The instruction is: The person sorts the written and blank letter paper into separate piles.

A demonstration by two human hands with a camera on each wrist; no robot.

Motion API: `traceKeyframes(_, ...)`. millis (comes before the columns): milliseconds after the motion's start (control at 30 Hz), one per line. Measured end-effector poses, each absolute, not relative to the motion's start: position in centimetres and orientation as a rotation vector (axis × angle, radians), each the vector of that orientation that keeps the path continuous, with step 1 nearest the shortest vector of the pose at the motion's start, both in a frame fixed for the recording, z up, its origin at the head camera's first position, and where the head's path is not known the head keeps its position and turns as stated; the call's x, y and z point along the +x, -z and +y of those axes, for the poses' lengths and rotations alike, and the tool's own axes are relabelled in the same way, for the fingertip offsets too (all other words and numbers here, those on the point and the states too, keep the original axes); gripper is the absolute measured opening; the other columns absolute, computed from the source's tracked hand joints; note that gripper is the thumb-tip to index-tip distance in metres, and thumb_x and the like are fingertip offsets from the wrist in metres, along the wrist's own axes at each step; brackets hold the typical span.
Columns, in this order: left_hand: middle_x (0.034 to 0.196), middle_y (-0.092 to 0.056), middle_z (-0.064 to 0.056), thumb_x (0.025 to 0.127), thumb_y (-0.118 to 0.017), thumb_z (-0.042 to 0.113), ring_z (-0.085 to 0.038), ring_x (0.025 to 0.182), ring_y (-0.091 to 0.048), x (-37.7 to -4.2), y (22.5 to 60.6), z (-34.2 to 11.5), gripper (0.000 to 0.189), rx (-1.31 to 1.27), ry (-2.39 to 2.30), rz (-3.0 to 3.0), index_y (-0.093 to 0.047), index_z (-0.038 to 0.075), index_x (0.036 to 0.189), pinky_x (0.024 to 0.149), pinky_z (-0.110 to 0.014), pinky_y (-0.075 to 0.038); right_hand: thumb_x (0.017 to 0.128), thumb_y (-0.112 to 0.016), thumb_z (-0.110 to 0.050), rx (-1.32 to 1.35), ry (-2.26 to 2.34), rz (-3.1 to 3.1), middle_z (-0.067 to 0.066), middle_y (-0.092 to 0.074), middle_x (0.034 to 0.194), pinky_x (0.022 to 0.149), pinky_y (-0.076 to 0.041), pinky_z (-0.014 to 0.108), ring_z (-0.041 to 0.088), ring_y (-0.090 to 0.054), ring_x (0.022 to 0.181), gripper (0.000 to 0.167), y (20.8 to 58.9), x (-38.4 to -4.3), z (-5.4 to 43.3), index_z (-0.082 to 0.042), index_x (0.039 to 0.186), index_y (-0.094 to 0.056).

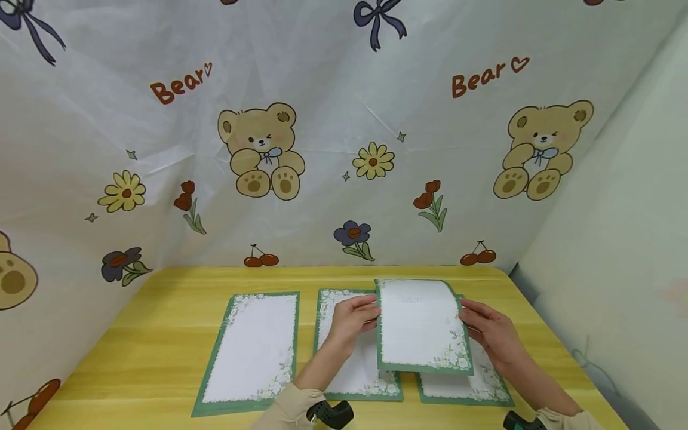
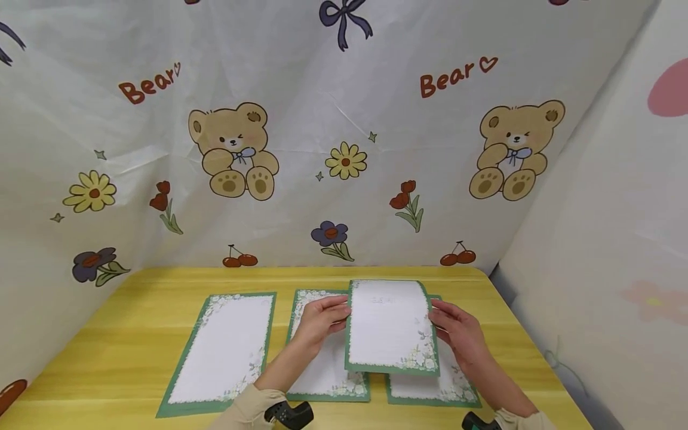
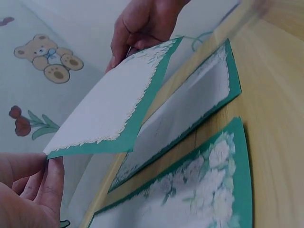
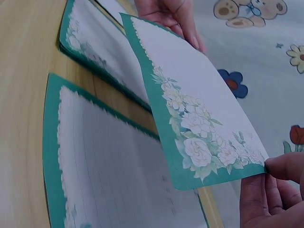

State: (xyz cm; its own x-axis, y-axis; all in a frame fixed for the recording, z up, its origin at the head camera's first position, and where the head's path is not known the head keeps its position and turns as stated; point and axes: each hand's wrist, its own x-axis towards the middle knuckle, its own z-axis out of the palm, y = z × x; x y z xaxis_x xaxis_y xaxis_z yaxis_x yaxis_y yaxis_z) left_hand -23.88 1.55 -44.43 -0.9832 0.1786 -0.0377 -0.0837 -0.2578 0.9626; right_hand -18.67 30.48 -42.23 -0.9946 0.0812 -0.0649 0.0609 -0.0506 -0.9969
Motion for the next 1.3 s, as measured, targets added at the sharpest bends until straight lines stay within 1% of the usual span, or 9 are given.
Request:
traceKeyframes(133, 0.103, -0.072, -0.013, 0.089, -0.070, -0.003, -0.016, 0.089, -0.070, -23.8, 44.6, 4.4, 0.033, 0.167, -2.348, 1.754, -0.067, -0.006, 0.122, 0.078, -0.034, -0.058, 0.099, -0.063, -0.015, -0.211, -2.262, -2.151, -0.014, -0.067, 0.098, 0.078, -0.052, 0.018, 0.003, -0.063, 0.090, 0.020, 42.0, -17.7, 33.1, -0.032, 0.106, -0.072)
traceKeyframes(333, 0.110, -0.069, -0.017, 0.089, -0.066, -0.007, -0.026, 0.101, -0.069, -23.1, 44.9, 7.0, 0.038, 0.248, -2.287, 1.693, -0.062, -0.009, 0.127, 0.085, -0.039, -0.057, 0.100, -0.062, -0.013, -0.296, -2.229, -2.189, -0.015, -0.066, 0.095, 0.075, -0.052, 0.019, 0.003, -0.062, 0.086, 0.025, 42.5, -16.6, 36.0, -0.035, 0.098, -0.071)
traceKeyframes(467, 0.119, -0.065, -0.021, 0.092, -0.064, -0.006, -0.033, 0.109, -0.065, -22.4, 45.3, 7.0, 0.040, 0.268, -2.210, 1.680, -0.058, -0.010, 0.131, 0.089, -0.039, -0.055, 0.099, -0.063, -0.016, -0.354, -2.182, -2.311, -0.017, -0.064, 0.099, 0.077, -0.052, 0.020, 0.000, -0.062, 0.089, 0.018, 43.1, -16.7, 36.9, -0.026, 0.113, -0.069)
traceKeyframes(567, 0.125, -0.062, -0.023, 0.095, -0.063, -0.001, -0.034, 0.113, -0.063, -22.2, 45.5, 7.0, 0.040, 0.280, -2.137, 1.693, -0.056, -0.011, 0.133, 0.090, -0.038, -0.054, 0.099, -0.064, -0.019, -0.366, -2.154, -2.408, -0.019, -0.061, 0.104, 0.080, -0.052, 0.020, -0.002, -0.061, 0.092, 0.035, 43.5, -16.8, 37.4, -0.010, 0.133, -0.061)
traceKeyframes(667, 0.130, -0.058, -0.024, 0.097, -0.062, 0.005, -0.035, 0.117, -0.060, -22.2, 45.8, 6.9, 0.043, 0.294, -2.070, 1.707, -0.052, -0.012, 0.135, 0.092, -0.038, -0.053, 0.099, -0.064, -0.021, -0.380, -2.146, -2.461, -0.018, -0.060, 0.106, 0.081, -0.053, 0.021, -0.003, -0.061, 0.093, 0.051, 43.9, -16.9, 37.7, 0.004, 0.142, -0.050)
traceKeyframes(800, 0.134, -0.055, -0.026, 0.098, -0.062, 0.012, -0.038, 0.123, -0.055, -22.2, 45.9, 6.9, 0.049, 0.298, -2.016, 1.705, -0.048, -0.015, 0.137, 0.094, -0.037, -0.052, 0.099, -0.064, -0.023, -0.399, -2.121, -2.502, -0.016, -0.060, 0.108, 0.082, -0.054, 0.023, -0.003, -0.062, 0.093, 0.057, 44.4, -17.1, 37.7, 0.008, 0.144, -0.045)
traceKeyframes(1033, 0.148, -0.037, -0.032, 0.098, -0.063, 0.017, -0.043, 0.135, -0.039, -22.0, 45.2, 6.6, 0.057, 0.293, -1.977, 1.710, -0.043, -0.018, 0.138, 0.103, -0.041, -0.044, 0.101, -0.060, -0.029, -0.409, -2.034, -2.560, -0.011, -0.062, 0.111, 0.079, -0.054, 0.024, 0.002, -0.062, 0.091, 0.055, 44.6, -17.6, 37.4, 0.010, 0.139, -0.050)
traceKeyframes(1167, 0.147, -0.038, -0.028, 0.098, -0.062, 0.017, -0.041, 0.136, -0.038, -21.7, 44.8, 6.3, 0.046, 0.314, -1.964, 1.725, -0.054, -0.017, 0.128, 0.105, -0.044, -0.042, 0.102, -0.059, -0.030, -0.406, -1.966, -2.602, -0.001, -0.064, 0.115, 0.079, -0.055, 0.026, 0.006, -0.063, 0.091, 0.056, 44.6, -17.8, 37.1, 0.013, 0.137, -0.050)
traceKeyframes(1300, 0.147, -0.040, -0.027, 0.099, -0.060, 0.015, -0.041, 0.136, -0.040, -21.5, 44.5, 6.0, 0.040, 0.340, -1.962, 1.711, -0.058, -0.015, 0.124, 0.107, -0.047, -0.039, 0.102, -0.057, -0.032, -0.411, -1.838, -2.677, 0.007, -0.065, 0.117, 0.078, -0.055, 0.027, 0.008, -0.062, 0.090, 0.058, 44.7, -18.1, 37.0, 0.015, 0.136, -0.049)
